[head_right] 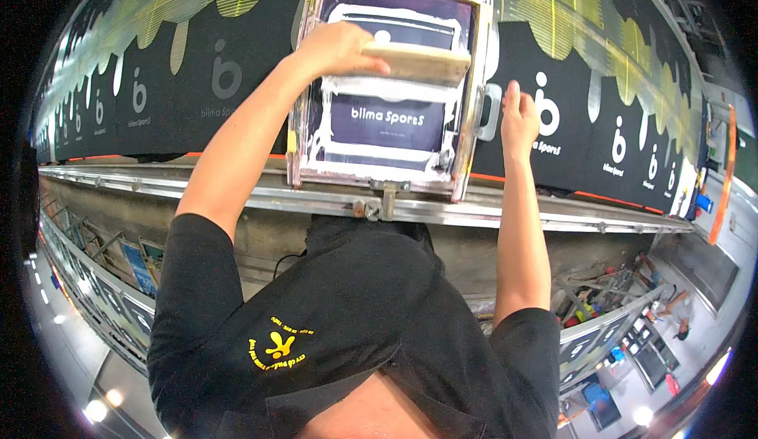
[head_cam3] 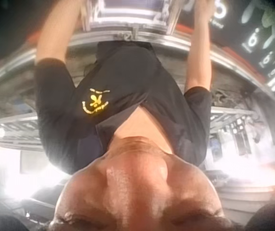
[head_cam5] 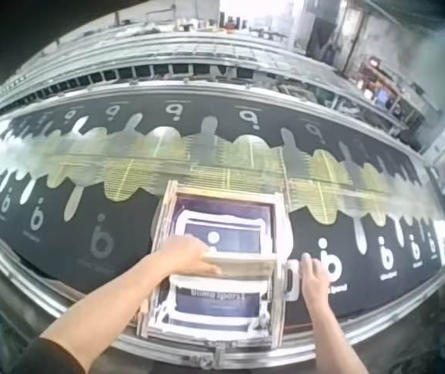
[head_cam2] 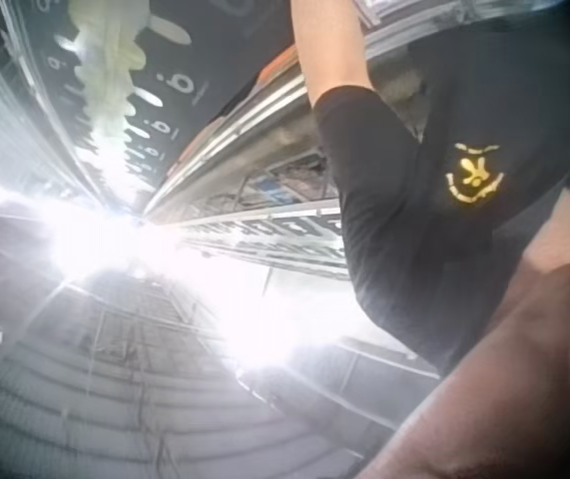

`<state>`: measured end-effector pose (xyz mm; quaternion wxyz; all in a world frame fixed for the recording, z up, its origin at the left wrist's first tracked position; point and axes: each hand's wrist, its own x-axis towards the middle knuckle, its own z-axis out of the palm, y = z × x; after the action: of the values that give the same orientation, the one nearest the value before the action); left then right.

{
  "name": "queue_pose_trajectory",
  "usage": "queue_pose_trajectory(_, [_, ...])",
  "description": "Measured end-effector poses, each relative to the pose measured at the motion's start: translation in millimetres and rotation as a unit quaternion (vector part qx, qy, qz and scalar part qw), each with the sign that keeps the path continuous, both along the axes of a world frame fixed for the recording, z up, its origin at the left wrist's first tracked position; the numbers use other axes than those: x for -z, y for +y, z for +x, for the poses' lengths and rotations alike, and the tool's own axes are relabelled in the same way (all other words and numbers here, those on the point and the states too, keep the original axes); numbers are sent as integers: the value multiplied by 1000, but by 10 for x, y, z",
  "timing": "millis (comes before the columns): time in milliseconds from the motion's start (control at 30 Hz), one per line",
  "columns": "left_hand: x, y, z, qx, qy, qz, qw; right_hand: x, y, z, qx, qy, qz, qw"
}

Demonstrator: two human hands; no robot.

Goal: The person uses a squeegee to press ink through a screen printing frame onto a t-shirt placed on a flatbed. The person repeatedly pulls the squeegee across the screen to transfer the design onto the fabric.

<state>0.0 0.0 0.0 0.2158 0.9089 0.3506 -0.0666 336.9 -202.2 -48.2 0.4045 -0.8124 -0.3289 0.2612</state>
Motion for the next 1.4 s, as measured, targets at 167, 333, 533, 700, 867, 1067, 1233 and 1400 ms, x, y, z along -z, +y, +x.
queue_pose_trajectory(167, [151,693,294,-3,-61,76,995,170,-62,-26,57,9,-42,997])
queue_pose_trajectory(333, [179,1008,308,-14,-21,-11,1000,31,248,-228,13,202,-78,976])
queue_pose_trajectory(533, [80,531,63,-54,-72,-65,994,-327,379,-334,46,212,-33,976])
queue_pose_trajectory(700, [337,-829,-377,-37,-140,26,989,-402,403,-281,42,231,-6,972])
queue_pose_trajectory(867, [277,-2164,-774,-33,-170,60,983,-378,427,-300,29,215,19,976])
queue_pose_trajectory(1067, [255,-2069,-1148,-50,-221,57,972,-445,537,-734,58,133,125,982])
queue_pose_trajectory(1233, [87,-1731,-1963,-99,-127,15,987,35,783,-1525,60,161,147,974])
queue_pose_trajectory(1400, [127,-1317,-3190,-95,-119,41,987,386,1026,-2992,22,49,136,989])
